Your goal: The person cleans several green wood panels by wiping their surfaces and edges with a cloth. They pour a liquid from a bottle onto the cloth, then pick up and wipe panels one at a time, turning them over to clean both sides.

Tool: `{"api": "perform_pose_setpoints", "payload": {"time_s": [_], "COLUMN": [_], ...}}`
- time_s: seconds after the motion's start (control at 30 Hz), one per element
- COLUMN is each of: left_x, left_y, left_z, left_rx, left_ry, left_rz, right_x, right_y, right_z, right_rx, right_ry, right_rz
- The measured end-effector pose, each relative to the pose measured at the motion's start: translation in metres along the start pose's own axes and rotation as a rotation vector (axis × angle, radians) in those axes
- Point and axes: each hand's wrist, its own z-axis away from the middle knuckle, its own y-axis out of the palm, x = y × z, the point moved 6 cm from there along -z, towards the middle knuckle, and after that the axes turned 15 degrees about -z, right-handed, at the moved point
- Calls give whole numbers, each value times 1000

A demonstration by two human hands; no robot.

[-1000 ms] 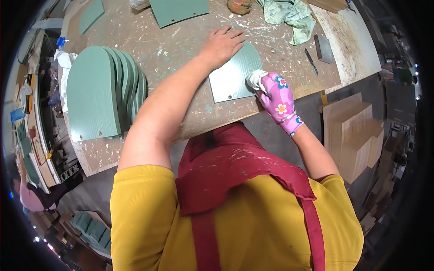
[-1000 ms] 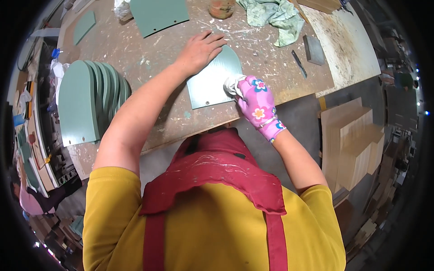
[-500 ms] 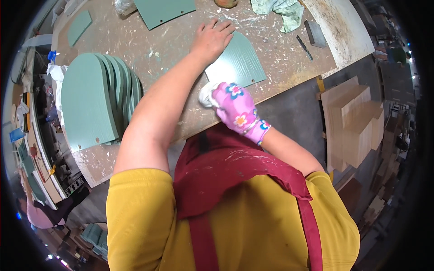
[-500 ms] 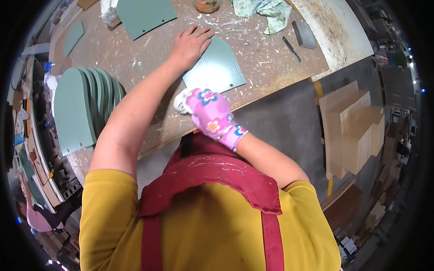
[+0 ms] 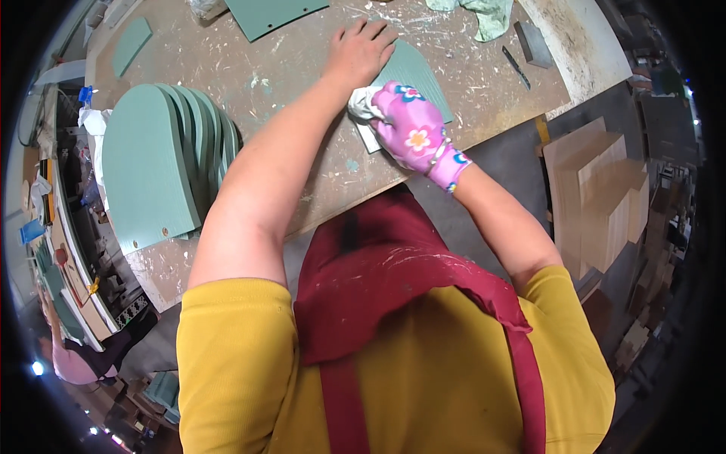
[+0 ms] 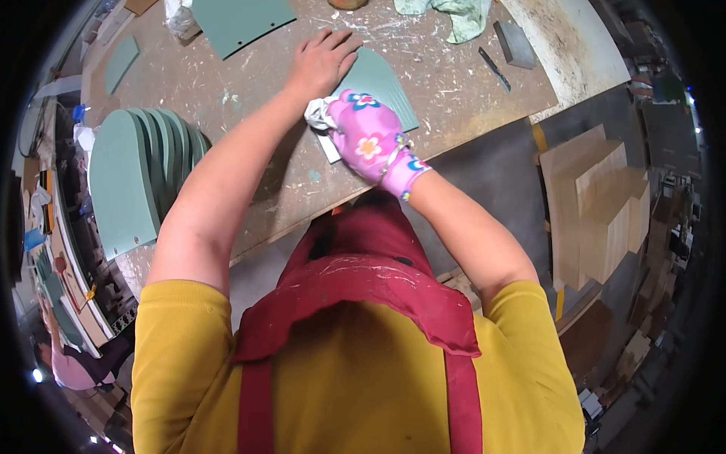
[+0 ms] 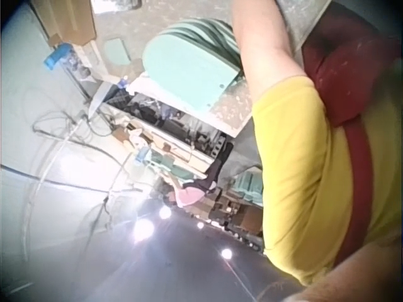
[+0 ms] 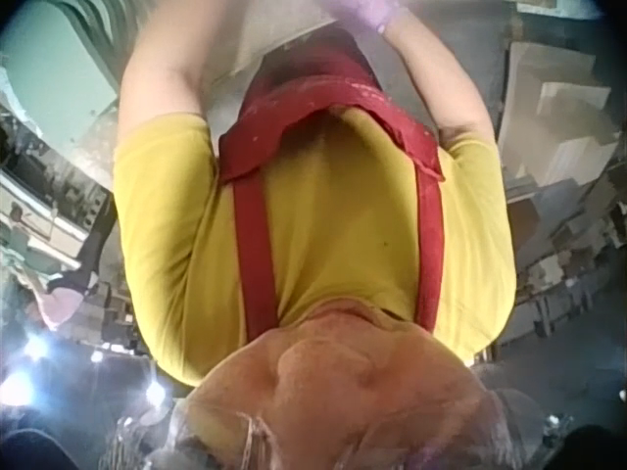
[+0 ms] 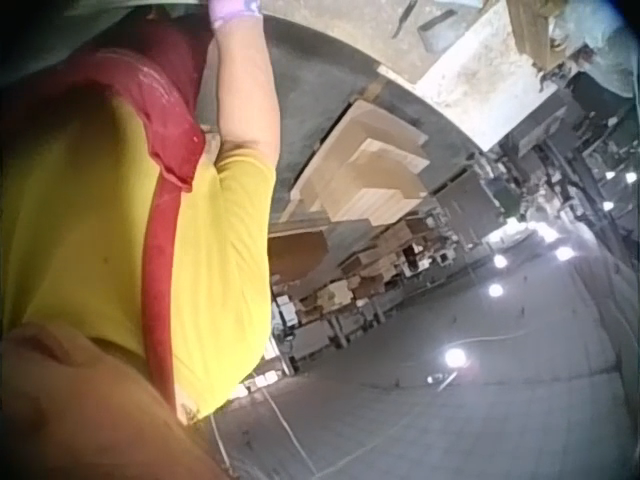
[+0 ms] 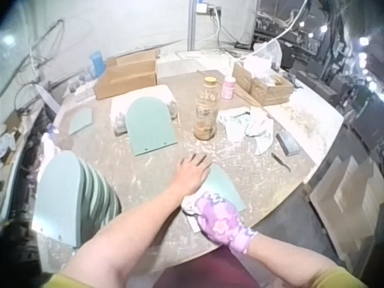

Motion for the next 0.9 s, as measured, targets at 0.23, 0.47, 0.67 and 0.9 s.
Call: {"api": "perform_pose_setpoints", "payload": {"time_s": [0.23, 0.47, 0.67, 0.9], "left_x": [4, 4, 1, 6], "left_y": [-3, 1, 1, -2], "left_z": [0, 0, 2, 1], "left_rx": [-45, -31, -39, 13], "left_ry": [-17, -23, -31, -63], "left_rz": [-1, -4, 28, 5], "right_x": [18, 39, -4, 5], "right_y": [17, 28, -39, 9], "right_z": [27, 38, 19, 64], "right_rx": [147, 189, -118, 205], "right_ry": [26, -71, 235, 80], "right_rz": [-13, -25, -288, -361]}}
